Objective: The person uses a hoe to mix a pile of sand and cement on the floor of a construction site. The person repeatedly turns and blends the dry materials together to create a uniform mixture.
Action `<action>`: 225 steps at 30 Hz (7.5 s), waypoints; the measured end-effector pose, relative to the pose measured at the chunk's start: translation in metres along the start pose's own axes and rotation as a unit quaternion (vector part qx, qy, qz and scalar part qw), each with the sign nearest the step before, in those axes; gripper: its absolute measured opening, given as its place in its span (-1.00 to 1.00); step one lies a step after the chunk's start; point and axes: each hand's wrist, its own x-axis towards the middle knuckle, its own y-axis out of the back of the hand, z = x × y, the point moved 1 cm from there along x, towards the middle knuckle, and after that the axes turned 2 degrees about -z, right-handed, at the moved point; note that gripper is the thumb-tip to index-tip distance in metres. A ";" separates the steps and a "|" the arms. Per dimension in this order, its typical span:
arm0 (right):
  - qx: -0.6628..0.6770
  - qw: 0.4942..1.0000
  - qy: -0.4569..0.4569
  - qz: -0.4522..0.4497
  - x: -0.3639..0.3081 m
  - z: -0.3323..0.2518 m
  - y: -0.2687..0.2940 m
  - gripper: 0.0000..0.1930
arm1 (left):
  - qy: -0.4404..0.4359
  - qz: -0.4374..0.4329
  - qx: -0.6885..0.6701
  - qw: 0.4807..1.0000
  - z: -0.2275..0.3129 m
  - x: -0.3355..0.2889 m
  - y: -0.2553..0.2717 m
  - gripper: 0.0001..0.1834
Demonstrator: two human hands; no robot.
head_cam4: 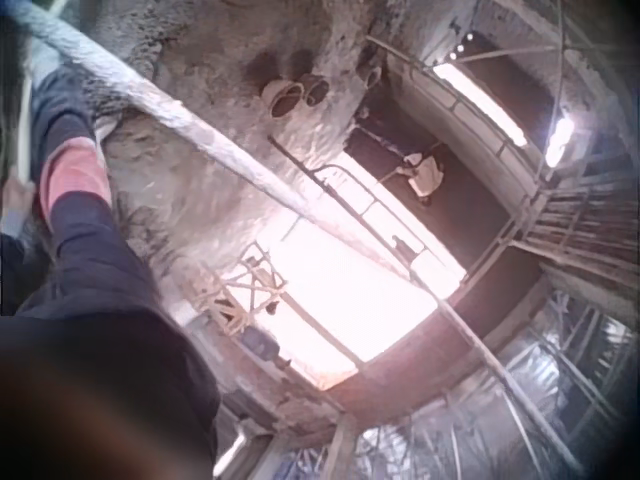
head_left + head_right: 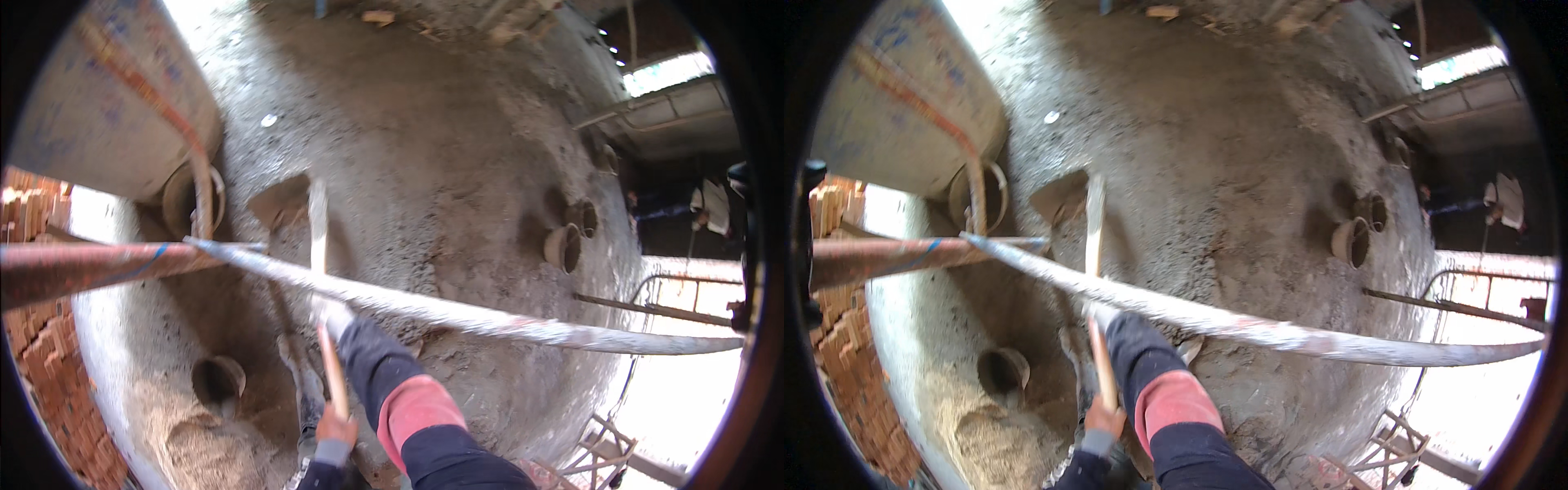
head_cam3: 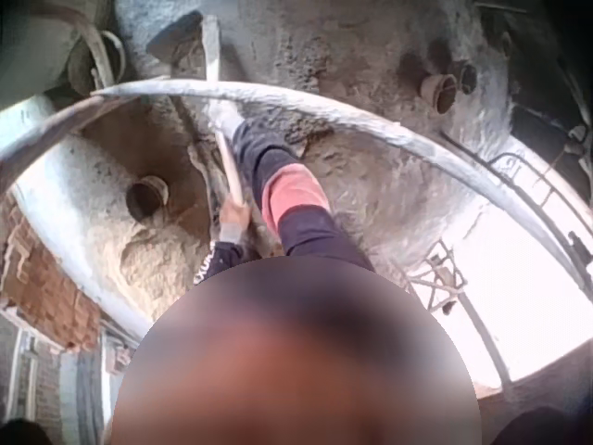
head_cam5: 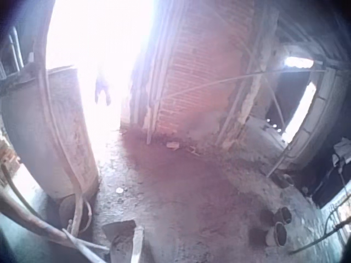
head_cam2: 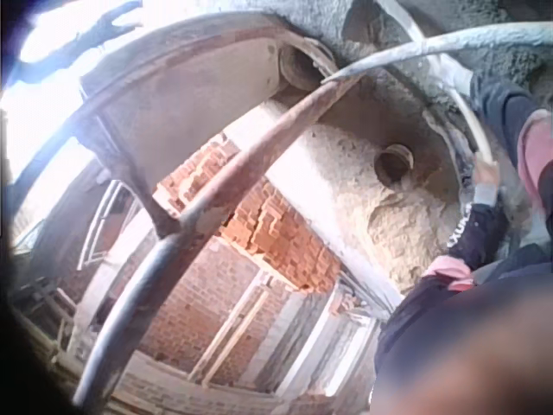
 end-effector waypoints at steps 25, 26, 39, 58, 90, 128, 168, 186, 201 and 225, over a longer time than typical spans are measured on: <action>0.157 0.939 0.062 0.301 0.026 -0.201 0.281 -0.64 | -0.326 0.040 0.180 0.927 0.276 0.186 -0.073 -0.82; 0.146 0.942 0.036 0.301 0.042 -0.204 0.296 -0.71 | -0.343 0.029 0.161 0.925 0.312 0.213 -0.082 -0.82; 0.073 0.926 -0.130 0.347 -0.004 -0.066 0.291 -0.60 | -0.147 -0.133 0.214 0.957 0.153 0.102 -0.113 -0.77; 0.030 0.943 -0.156 0.293 -0.270 0.046 0.056 -0.82 | -0.069 -0.175 0.312 0.931 0.009 -0.162 0.068 -0.76; 0.378 0.890 -0.203 0.155 -0.253 0.143 0.163 -0.80 | -0.095 -0.243 0.268 0.927 0.027 -0.111 -0.004 -0.73; -0.153 0.977 0.034 0.148 -0.199 0.060 0.058 -0.84 | -0.047 -0.187 0.289 0.938 -0.088 -0.130 0.043 -0.70; 0.439 0.763 -0.093 0.464 -0.234 0.040 -0.057 -0.62 | -0.094 -0.229 0.520 0.818 -0.083 -0.050 0.143 -0.63; 0.343 0.869 0.010 0.356 -0.147 0.037 0.118 -0.75 | -0.230 -0.191 0.339 0.892 -0.002 0.032 0.006 -0.71; 0.510 0.782 -0.062 0.352 -0.316 0.008 -0.043 -0.60 | -0.112 -0.165 0.490 0.849 -0.138 -0.106 0.165 -0.59; 0.499 0.815 -0.195 0.219 -0.244 0.147 0.024 -0.78 | -0.048 -0.285 0.359 0.888 0.023 -0.194 0.084 -0.48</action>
